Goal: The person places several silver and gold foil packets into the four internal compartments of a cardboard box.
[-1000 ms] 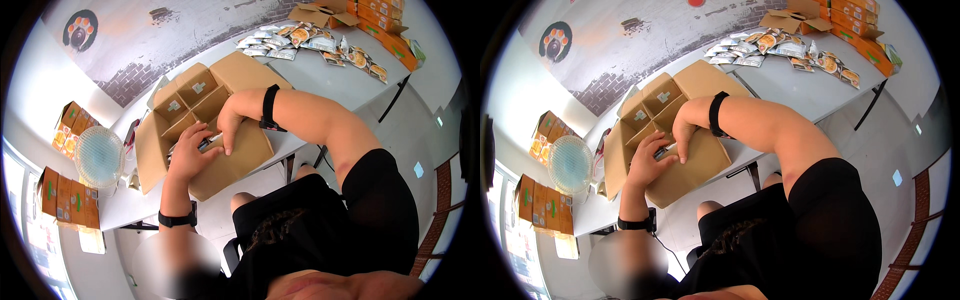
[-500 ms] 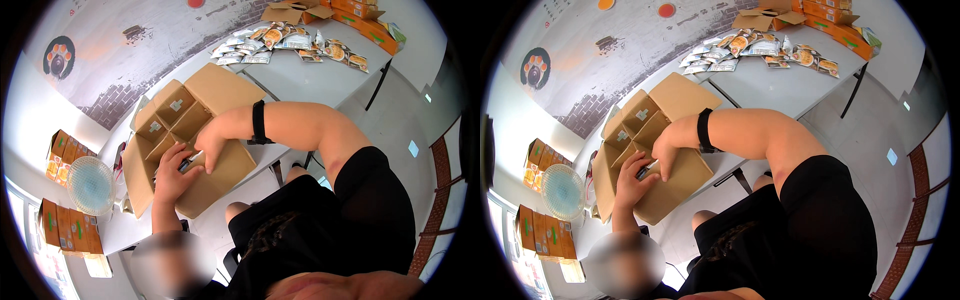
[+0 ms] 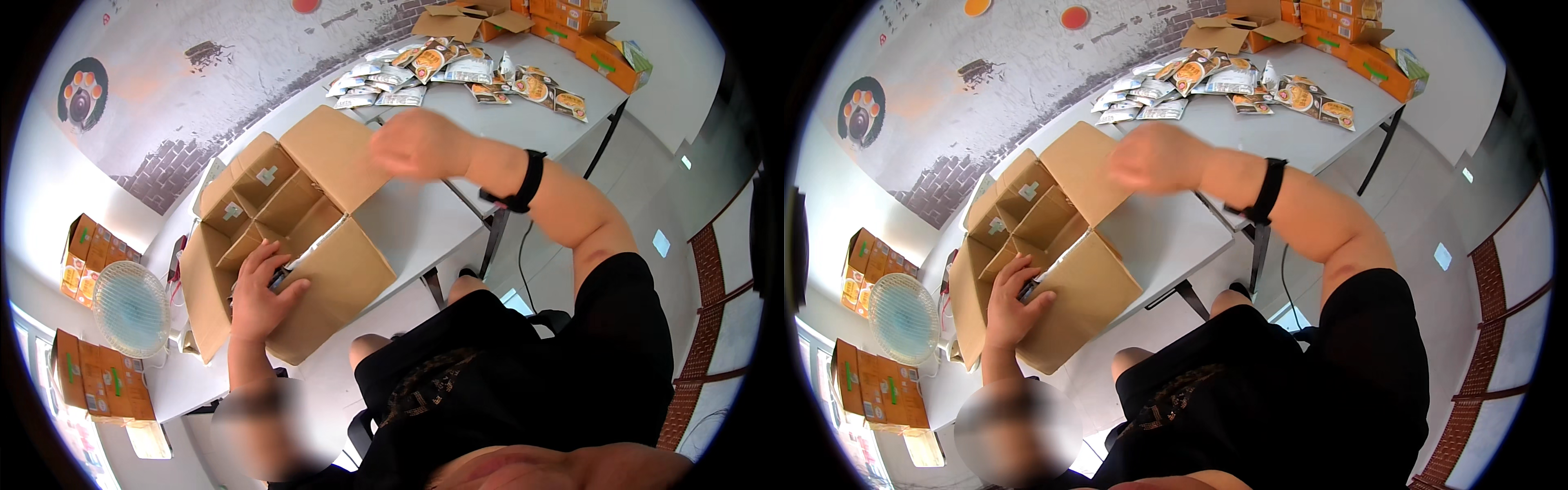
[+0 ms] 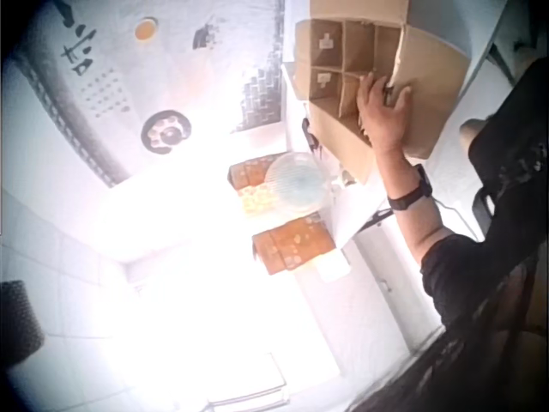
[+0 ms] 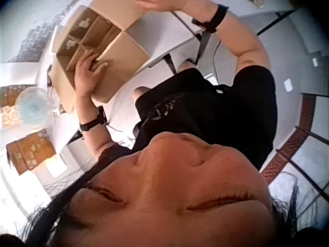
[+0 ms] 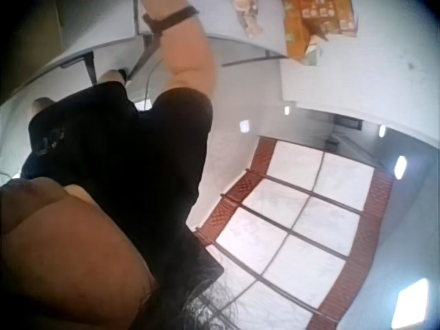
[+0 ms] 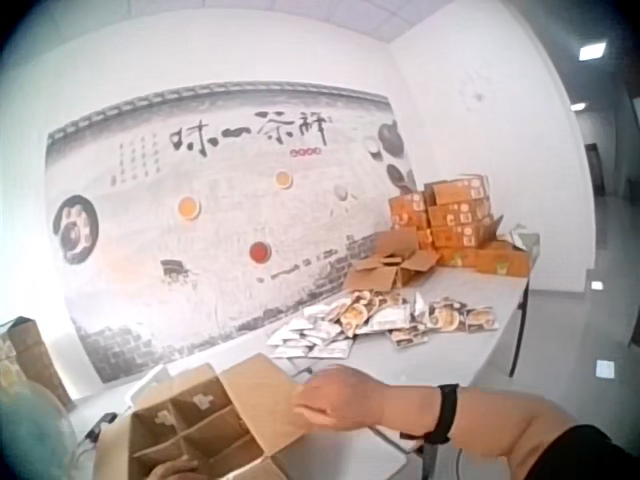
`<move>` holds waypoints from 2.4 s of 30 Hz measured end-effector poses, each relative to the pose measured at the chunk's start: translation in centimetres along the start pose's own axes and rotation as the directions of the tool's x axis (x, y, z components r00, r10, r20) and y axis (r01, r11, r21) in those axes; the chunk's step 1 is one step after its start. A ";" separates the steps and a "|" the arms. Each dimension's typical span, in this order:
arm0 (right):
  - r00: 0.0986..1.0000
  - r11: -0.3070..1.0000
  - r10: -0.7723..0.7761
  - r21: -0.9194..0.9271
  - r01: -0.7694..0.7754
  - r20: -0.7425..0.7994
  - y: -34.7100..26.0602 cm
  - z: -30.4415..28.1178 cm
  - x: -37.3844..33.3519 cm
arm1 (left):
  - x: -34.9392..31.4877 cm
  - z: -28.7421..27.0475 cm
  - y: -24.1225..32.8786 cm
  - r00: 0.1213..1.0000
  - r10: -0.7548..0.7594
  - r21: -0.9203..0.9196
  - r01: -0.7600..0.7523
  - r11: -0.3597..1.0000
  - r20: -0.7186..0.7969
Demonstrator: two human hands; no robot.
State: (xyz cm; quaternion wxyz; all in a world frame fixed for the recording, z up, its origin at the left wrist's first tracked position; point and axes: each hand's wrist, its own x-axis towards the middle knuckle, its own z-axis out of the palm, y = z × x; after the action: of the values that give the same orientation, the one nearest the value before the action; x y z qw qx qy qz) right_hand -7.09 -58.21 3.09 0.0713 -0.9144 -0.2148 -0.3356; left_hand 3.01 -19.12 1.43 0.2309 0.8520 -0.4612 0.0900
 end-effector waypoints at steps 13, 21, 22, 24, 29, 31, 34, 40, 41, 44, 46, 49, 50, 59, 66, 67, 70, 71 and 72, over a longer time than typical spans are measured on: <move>0.430 0.339 0.902 -0.692 -0.638 0.045 18.3 -0.3 -15.3 | 0.4 -0.3 0.4 0.999 -0.044 -0.018 0.045 0.999 0.017; 0.250 0.231 0.966 -0.678 -0.698 0.072 20.6 -0.1 -12.6 | 0.4 -0.6 0.6 0.996 -0.083 -0.010 0.083 0.997 0.027; 0.231 0.222 0.970 -0.687 -0.692 0.081 21.4 -0.2 -12.6 | 0.6 -0.7 0.8 0.996 -0.081 -0.013 0.081 0.997 0.030; 0.230 0.222 0.969 -0.735 -0.641 0.091 22.7 0.1 -12.7 | 0.8 -0.7 0.8 0.997 -0.073 -0.023 0.073 0.997 0.031; 0.277 0.293 0.949 -0.741 -0.605 0.150 24.2 0.8 -12.0 | 0.7 -0.5 0.3 0.998 -0.053 -0.040 0.054 0.998 0.018; 0.295 0.305 0.944 -0.733 -0.609 0.147 24.7 1.0 -12.2 | 0.7 -0.5 0.3 0.998 -0.055 -0.042 0.055 0.998 0.013; 0.311 0.331 0.935 -0.734 -0.593 0.170 24.9 0.9 -12.5 | 0.6 -0.5 0.4 0.999 -0.052 -0.038 0.052 0.998 -0.003; 0.341 0.372 0.919 -0.728 -0.575 0.200 25.0 0.3 -13.7 | 0.7 -0.5 0.6 0.999 -0.050 -0.018 0.050 0.999 -0.012; 0.361 0.383 0.912 -0.725 -0.572 0.197 24.5 0.4 -13.5 | 0.6 -0.5 0.7 0.998 -0.059 -0.015 0.059 0.998 -0.012; 0.363 0.344 0.922 -0.725 -0.597 0.138 23.6 0.8 -14.0 | 0.6 -0.4 0.6 0.998 -0.049 -0.017 0.048 0.999 -0.029; 0.361 0.325 0.926 -0.719 -0.614 0.110 23.0 0.9 -14.1 | 0.5 -0.4 0.6 0.999 -0.043 -0.006 0.043 0.999 -0.028; 0.360 0.329 0.926 -0.706 -0.627 0.113 22.3 1.1 -13.8 | 0.4 -0.3 0.6 0.999 -0.031 0.008 0.031 0.999 -0.030; 0.343 0.320 0.932 -0.705 -0.633 0.115 22.3 1.0 -13.8 | 0.4 -0.3 0.6 0.999 -0.024 0.012 0.024 1.000 -0.031; 0.365 0.334 0.921 -0.762 -0.555 0.138 22.9 1.8 -11.6 | 0.5 -0.7 1.0 0.997 -0.075 -0.026 0.075 0.997 -0.006; 0.368 0.327 0.920 -0.775 -0.541 0.132 24.1 3.4 -11.3 | 0.3 -0.9 0.8 0.998 -0.052 -0.025 0.051 0.998 -0.020; 0.369 0.321 0.921 -0.783 -0.532 0.128 24.2 3.4 -11.6 | 0.4 -0.8 0.8 0.999 -0.038 -0.022 0.037 0.999 -0.028; 0.372 0.326 0.917 -0.801 -0.501 0.141 24.4 2.7 -12.4 | 0.6 -0.6 0.8 0.999 -0.030 -0.031 0.029 0.999 -0.039; 0.373 0.332 0.916 -0.806 -0.490 0.150 24.3 2.5 -12.5 | 0.7 -0.6 0.7 0.999 -0.033 -0.037 0.032 0.999 -0.040; 0.375 0.345 0.912 -0.806 -0.482 0.166 24.2 2.1 -12.7 | 0.7 -0.5 0.6 0.999 -0.030 -0.040 0.029 0.999 -0.042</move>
State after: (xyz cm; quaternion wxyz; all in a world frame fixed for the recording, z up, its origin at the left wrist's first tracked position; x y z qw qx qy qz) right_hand -3.87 -83.73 -6.37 -0.1702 -0.9211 0.3501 -0.0044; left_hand 2.93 -19.70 2.34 0.2586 0.8519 -0.4452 0.0957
